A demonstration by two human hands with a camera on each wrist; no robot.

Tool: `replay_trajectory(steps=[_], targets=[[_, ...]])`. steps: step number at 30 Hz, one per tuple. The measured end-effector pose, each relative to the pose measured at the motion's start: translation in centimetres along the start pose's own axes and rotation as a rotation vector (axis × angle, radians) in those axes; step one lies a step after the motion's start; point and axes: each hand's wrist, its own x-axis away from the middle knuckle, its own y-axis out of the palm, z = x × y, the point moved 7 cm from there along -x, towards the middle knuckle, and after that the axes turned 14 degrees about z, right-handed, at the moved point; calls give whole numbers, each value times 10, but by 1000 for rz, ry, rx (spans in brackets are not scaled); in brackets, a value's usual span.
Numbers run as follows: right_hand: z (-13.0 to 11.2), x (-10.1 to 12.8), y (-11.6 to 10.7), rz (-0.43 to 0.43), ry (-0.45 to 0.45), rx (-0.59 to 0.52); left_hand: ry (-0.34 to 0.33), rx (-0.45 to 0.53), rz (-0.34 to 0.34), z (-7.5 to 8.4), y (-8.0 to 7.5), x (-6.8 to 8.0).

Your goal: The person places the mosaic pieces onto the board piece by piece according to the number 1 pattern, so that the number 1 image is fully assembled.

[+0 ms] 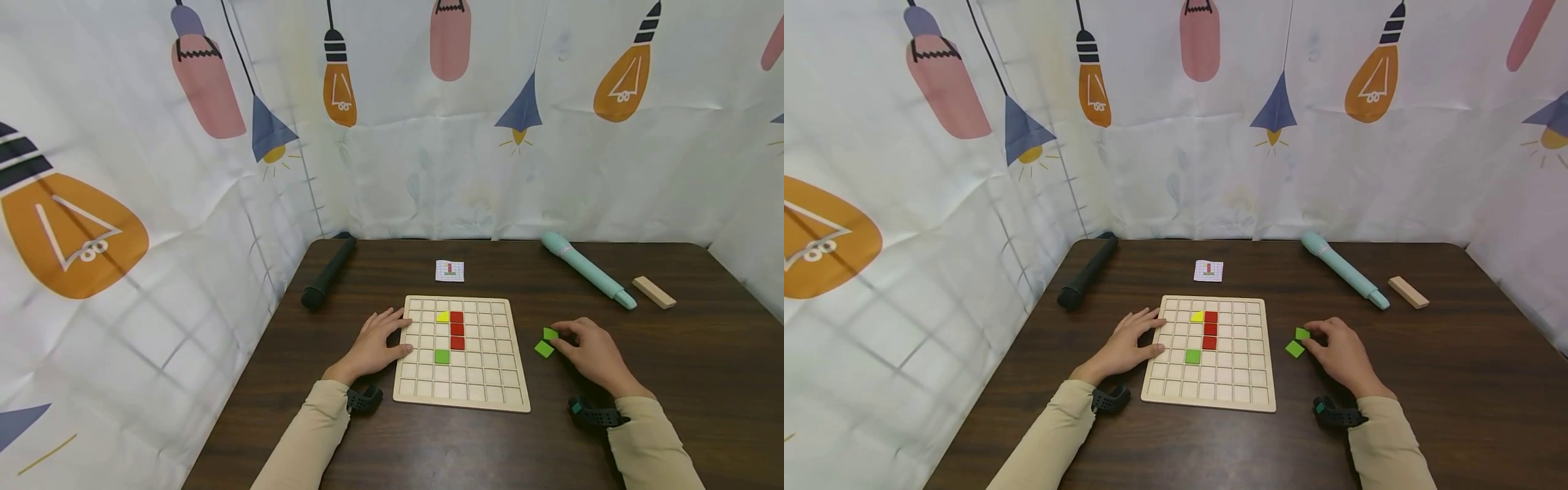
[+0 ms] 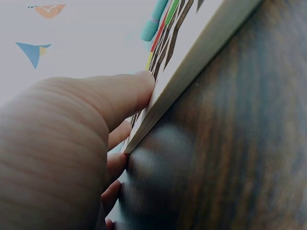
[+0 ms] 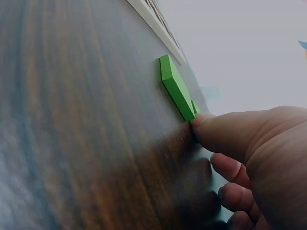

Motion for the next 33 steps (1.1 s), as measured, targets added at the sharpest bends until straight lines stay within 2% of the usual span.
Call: replay_trajectory(steps=[10, 20, 26, 33], targets=[[0, -1, -2, 7, -8, -3, 3, 4, 1, -1, 1, 1], [-1, -2, -6, 108, -27, -7, 5, 13, 5, -1, 0, 0], [-10, -3, -9, 162, -31, -38, 2, 5, 6, -1, 0, 1], [-22, -3, -3, 144, -42, -49, -2, 4, 5, 1, -1, 1]])
